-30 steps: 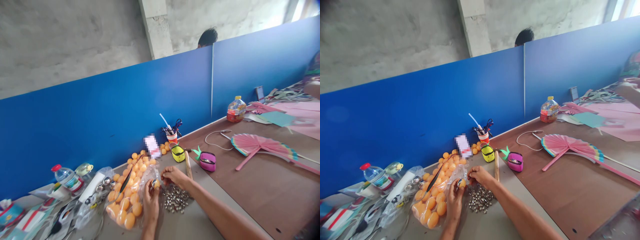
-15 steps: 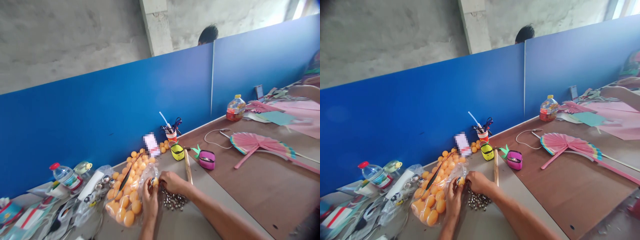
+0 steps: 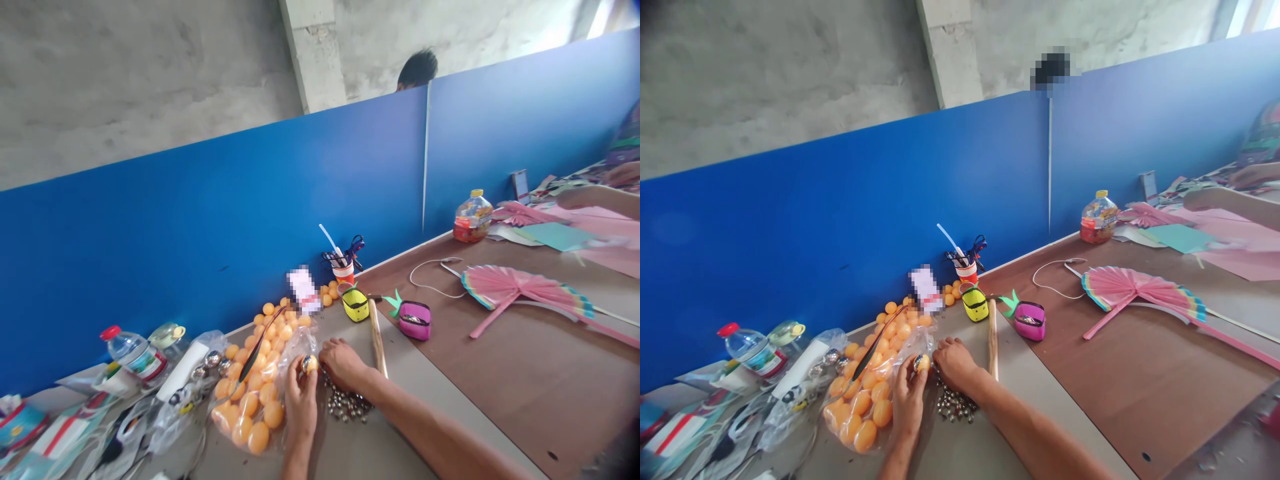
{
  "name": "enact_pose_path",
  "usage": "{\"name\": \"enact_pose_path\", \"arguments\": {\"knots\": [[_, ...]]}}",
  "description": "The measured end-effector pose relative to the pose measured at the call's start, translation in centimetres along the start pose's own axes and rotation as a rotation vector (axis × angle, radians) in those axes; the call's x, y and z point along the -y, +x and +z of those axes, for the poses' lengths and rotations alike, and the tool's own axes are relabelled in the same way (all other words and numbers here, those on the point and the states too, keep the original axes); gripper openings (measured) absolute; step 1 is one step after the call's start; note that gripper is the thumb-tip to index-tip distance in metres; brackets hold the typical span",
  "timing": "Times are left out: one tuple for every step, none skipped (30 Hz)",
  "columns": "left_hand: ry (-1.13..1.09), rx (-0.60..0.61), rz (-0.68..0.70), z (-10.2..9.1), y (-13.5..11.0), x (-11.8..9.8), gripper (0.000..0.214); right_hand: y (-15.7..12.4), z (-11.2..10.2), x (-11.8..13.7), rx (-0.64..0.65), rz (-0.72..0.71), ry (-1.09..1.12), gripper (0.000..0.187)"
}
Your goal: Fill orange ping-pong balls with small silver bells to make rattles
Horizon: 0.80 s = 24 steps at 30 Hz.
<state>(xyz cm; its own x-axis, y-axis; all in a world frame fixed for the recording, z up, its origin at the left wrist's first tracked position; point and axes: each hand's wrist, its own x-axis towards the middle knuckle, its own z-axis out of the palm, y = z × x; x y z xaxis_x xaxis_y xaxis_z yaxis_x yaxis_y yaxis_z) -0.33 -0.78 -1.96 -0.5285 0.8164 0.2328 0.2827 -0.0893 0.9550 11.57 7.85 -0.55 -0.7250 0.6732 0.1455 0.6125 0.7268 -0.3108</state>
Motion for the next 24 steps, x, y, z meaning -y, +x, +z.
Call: {"name": "enact_pose_path", "arguments": {"knots": [[0.0,0.005,0.0,0.0,0.0,0.1,0.051,0.0,-0.1,0.1,0.009,0.0,-0.012,0.024],[-0.002,0.007,-0.002,0.0,0.0,0.1,0.051,0.0,-0.2,0.1,0.015,0.0,-0.016,0.024],[-0.004,0.007,-0.004,-0.1,0.0,0.2,0.051,0.0,-0.3,0.1,0.02,-0.002,-0.015,0.024],[-0.007,0.006,-0.005,-0.1,0.1,0.3,0.051,-0.1,-0.5,0.0,0.021,-0.008,-0.014,0.023],[-0.008,0.006,-0.006,-0.1,0.1,0.3,0.051,-0.1,-0.7,-0.1,0.02,-0.018,-0.016,0.022],[-0.009,0.008,-0.006,-0.1,0.1,0.4,0.051,-0.2,-0.8,-0.2,0.019,-0.03,-0.021,0.021],[-0.011,0.009,-0.007,-0.1,0.2,0.4,0.051,-0.3,-0.9,-0.3,0.021,-0.041,-0.029,0.02],[-0.013,0.01,-0.008,0.0,0.2,0.4,0.051,-0.3,-1.0,-0.4,0.027,-0.047,-0.038,0.019],[-0.016,0.01,-0.009,0.0,0.2,0.3,0.051,-0.4,-1.1,-0.4,0.034,-0.049,-0.047,0.019],[-0.02,0.007,-0.009,0.0,0.2,0.3,0.051,-0.4,-1.1,-0.4,0.039,-0.047,-0.055,0.018],[-0.024,0.003,-0.009,0.0,0.2,0.2,0.051,-0.4,-1.1,-0.4,0.042,-0.046,-0.061,0.018],[-0.029,0.001,-0.008,0.0,0.2,0.1,0.051,-0.4,-1.1,-0.4,0.044,-0.044,-0.066,0.018],[-0.033,0.0,-0.007,0.0,0.1,0.0,0.051,-0.4,-1.0,-0.3,0.041,-0.044,-0.061,0.019],[-0.037,0.002,-0.008,0.0,0.1,-0.1,0.051,-0.4,-1.0,-0.3,0.035,-0.041,-0.044,0.019],[-0.038,0.007,-0.011,0.0,0.1,-0.2,0.051,-0.4,-1.0,-0.2,0.025,-0.032,-0.007,0.019],[-0.038,0.014,-0.015,0.0,0.0,-0.3,0.051,-0.4,-1.0,-0.2,0.009,-0.014,0.056,0.019],[-0.039,0.021,-0.021,-0.1,0.0,-0.4,0.052,-0.3,-1.1,-0.2,-0.013,0.011,0.147,0.02],[-0.044,0.027,-0.029,-0.1,0.0,-0.4,0.053,-0.3,-1.1,-0.2,-0.042,0.039,0.261,0.021],[-0.053,0.033,-0.038,-0.1,0.0,-0.5,0.053,-0.2,-1.2,-0.2,-0.073,0.064,0.389,0.022],[-0.067,0.039,-0.047,0.0,0.0,-0.5,0.054,-0.1,-1.3,-0.2,-0.101,0.088,0.521,0.022],[-0.083,0.043,-0.054,0.0,0.0,-0.6,0.053,0.0,-1.4,-0.2,-0.121,0.106,0.65,0.021],[-0.099,0.052,-0.058,0.1,0.0,-0.7,0.052,0.2,-1.4,-0.2,-0.134,0.121,0.77,0.02],[-0.114,0.061,-0.057,0.1,0.0,-0.8,0.049,0.3,-1.5,-0.3,-0.138,0.134,0.877,0.018],[-0.126,0.072,-0.053,0.2,0.0,-0.9,0.046,0.4,-1.4,-0.3,-0.135,0.143,0.97,0.017]]}}
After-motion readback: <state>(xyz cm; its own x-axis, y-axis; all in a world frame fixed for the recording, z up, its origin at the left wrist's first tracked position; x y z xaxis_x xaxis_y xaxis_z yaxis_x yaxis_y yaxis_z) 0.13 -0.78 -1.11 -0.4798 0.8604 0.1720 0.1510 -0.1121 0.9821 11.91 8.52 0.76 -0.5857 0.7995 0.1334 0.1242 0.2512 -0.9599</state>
